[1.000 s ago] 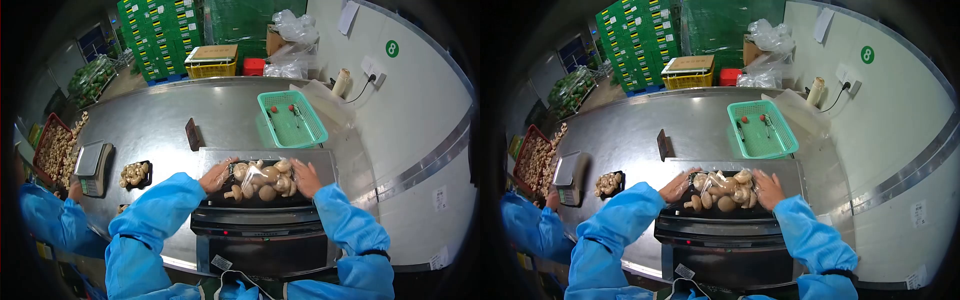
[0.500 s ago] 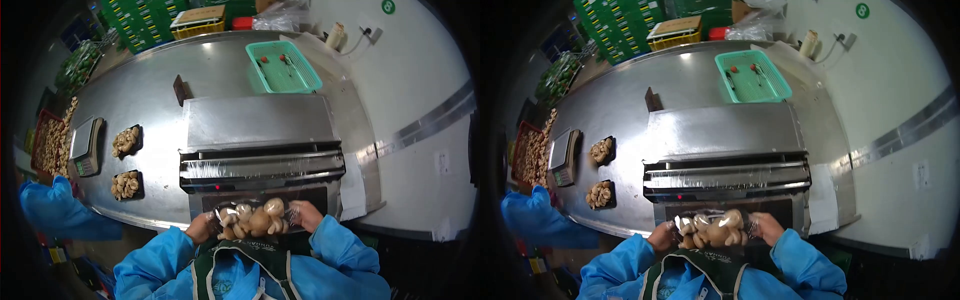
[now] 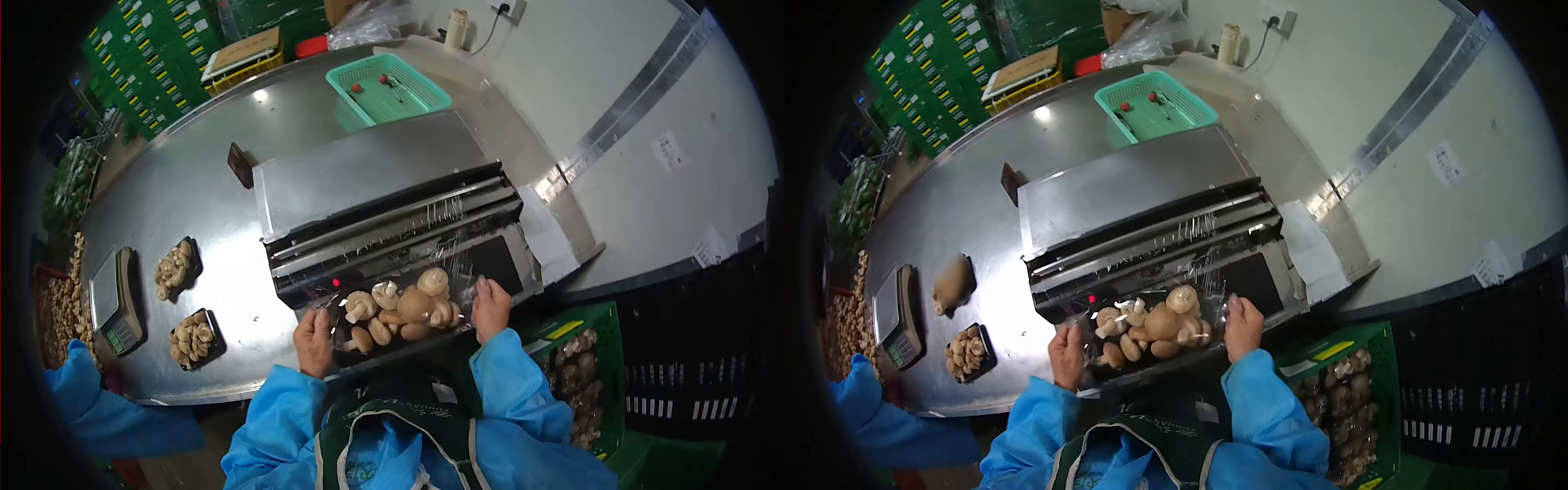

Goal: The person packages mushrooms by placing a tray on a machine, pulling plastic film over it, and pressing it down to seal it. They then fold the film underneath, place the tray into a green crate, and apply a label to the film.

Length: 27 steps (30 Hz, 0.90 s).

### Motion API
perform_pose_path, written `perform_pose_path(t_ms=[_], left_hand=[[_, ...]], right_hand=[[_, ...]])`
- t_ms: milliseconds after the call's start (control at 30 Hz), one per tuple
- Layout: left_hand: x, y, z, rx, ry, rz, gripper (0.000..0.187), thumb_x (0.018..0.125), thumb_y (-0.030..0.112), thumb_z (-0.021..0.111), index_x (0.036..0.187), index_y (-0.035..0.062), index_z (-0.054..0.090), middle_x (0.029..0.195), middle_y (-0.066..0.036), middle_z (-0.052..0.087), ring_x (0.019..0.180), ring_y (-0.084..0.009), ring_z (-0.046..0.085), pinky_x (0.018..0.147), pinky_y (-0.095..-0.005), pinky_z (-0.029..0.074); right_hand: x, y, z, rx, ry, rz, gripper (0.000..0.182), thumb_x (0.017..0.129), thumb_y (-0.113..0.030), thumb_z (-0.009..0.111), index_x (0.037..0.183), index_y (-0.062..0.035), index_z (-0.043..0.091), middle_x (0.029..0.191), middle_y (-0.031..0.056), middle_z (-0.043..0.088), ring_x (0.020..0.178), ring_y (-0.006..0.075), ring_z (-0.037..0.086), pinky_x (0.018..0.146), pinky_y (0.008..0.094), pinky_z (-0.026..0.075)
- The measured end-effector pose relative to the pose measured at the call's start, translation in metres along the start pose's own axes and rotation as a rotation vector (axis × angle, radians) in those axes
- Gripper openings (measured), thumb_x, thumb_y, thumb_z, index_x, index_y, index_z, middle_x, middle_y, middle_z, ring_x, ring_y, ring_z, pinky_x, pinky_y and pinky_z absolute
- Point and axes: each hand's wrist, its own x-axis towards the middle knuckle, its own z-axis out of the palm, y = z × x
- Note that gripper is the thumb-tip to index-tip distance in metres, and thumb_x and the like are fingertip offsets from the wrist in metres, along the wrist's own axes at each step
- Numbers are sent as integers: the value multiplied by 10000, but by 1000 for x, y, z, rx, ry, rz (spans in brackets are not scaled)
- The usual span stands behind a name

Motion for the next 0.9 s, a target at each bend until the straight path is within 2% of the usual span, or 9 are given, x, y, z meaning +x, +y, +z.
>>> perform_pose_path(t_ms=[200,400,500,533,567,633,667,700,900], left_hand=[[-8,-1,-27,569,-222,120,224,890,172,538,743,12,485,610,-116,547,492,-157,502,462,-325,399],[36,1,35,964,-333,587,177,860,212,518,777,59,487,715,-184,595,629,-393,567,545,-493,447],[12,1,43,775,-564,385,152,858,193,513,833,43,521,720,-158,603,683,-337,597,599,-409,466],[5,-20,39,111,-703,3,185,882,191,498,938,21,545,814,-102,605,767,-244,594,700,-322,464],[-17,20,37,87,-792,282,254,916,223,465,1017,4,544,917,-58,577,872,-181,557,811,-274,440],[-49,-26,16,-747,-725,-845,384,915,324,486,1135,9,478,1136,-161,530,1074,-249,511,965,-373,368],[-43,-53,20,-794,-1256,-40,492,901,357,509,1257,46,373,1292,-237,398,1194,-290,425,974,-410,354],[-86,9,26,-684,-1151,-149,593,901,388,499,1356,94,257,1409,-200,273,1261,-292,345,996,-407,318],[-86,75,6,-815,-1453,-1489,710,874,296,566,1438,117,174,1441,-110,241,1289,-272,319,1027,-367,301]], right_hand=[[-75,57,-56,141,127,204,292,924,-236,507,681,-76,480,440,-50,291,327,27,233,305,216,157],[-34,156,-7,257,178,-106,163,889,-145,520,892,-3,598,770,44,613,634,131,536,608,254,445],[-74,150,-4,1514,-593,822,463,786,-181,618,1196,-60,441,1209,56,494,1108,224,480,933,257,384],[-65,186,18,1364,-1230,-88,548,769,-266,626,1210,-44,388,1215,49,458,1147,218,400,943,242,330],[-88,152,5,1442,-1128,465,474,773,-248,620,1147,-47,408,1148,46,466,1084,217,422,916,264,344],[-136,67,-12,1570,-758,1165,328,782,-212,608,1020,-53,449,1014,40,482,960,216,466,861,307,373],[-155,41,-17,1595,-542,1392,257,787,-195,602,957,-56,469,947,37,490,897,215,488,834,328,388],[-173,17,-22,1564,-335,1579,190,791,-177,596,894,-59,489,880,34,498,835,215,511,807,349,402],[-141,39,-75,-130,-1068,119,305,802,-105,647,1078,-20,550,998,84,587,951,179,574,888,331,445]])
